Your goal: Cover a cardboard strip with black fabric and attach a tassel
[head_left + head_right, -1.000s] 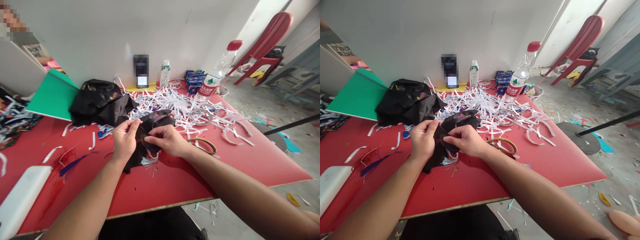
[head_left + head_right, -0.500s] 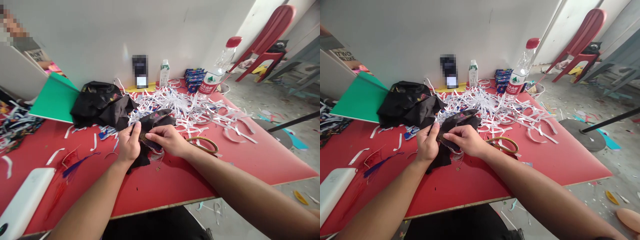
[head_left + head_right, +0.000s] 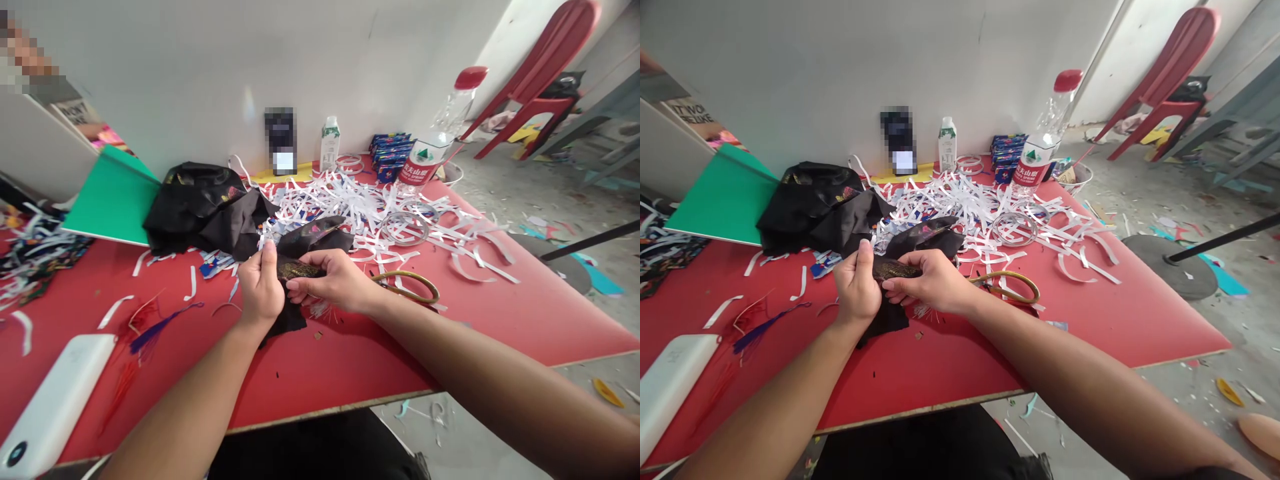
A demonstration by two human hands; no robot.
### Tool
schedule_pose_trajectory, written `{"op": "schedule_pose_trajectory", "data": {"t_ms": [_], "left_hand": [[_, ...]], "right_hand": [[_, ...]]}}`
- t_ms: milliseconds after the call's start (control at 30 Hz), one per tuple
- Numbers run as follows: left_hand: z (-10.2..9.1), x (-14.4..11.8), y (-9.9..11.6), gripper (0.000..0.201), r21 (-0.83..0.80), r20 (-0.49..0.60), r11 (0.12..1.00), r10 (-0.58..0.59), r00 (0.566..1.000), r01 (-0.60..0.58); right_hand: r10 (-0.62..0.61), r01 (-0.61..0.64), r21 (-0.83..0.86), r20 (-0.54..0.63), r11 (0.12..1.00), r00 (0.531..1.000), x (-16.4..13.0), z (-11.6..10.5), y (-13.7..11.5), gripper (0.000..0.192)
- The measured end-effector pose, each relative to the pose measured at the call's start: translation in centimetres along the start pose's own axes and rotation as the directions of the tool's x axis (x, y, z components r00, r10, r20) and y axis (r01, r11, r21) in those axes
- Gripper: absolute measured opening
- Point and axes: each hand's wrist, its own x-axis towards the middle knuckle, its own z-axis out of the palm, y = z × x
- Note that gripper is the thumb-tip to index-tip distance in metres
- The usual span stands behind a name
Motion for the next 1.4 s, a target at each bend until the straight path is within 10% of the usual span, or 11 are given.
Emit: {"op": "schedule_pose_trajectory", "data": {"t_ms": [233, 700, 900, 1033, 1400], "left_hand": [[-0.4, 0.3, -0.6, 0.06, -0.055, 0.205, 0.995, -0.074, 0.976, 0.087], [0.1, 0.0, -1.5, 0.053, -0.235, 0.164, 0.946, -0.189, 0.968, 0.224], [-0.5, 0.2, 0.0, 0.039, -0.18, 0.405, 0.946, -0.179, 0.897, 0.27], [-0.5, 0.0, 0.5, 0.041, -0.15, 0.496, 0.938, -0.201, 0.844, 0.312], [-0.5, 0.2, -0.1, 0.045, -0.099, 0.435, 0.959, -0.199, 0.878, 0.266]], "right_hand": [[-0.014, 0.023, 0.095, -0.094, 0.995, 0.996, 0.5, -1.0, -0.6, 0.046], [-0.127, 0.143, 0.214, -0.084, 0.966, 0.988, 0.9, -1.3, -0.3, 0.05], [-0.318, 0.371, 0.048, -0.422, 0.927, 0.849, 1.6, -2.4, -0.4, 0.043], [-0.328, 0.289, -0.163, -0.322, 0.943, 0.888, 1.2, -2.6, -0.6, 0.044], [-0.285, 0.264, -0.112, -0.292, 0.958, 0.913, 1.4, -3.4, -1.2, 0.049]]}}
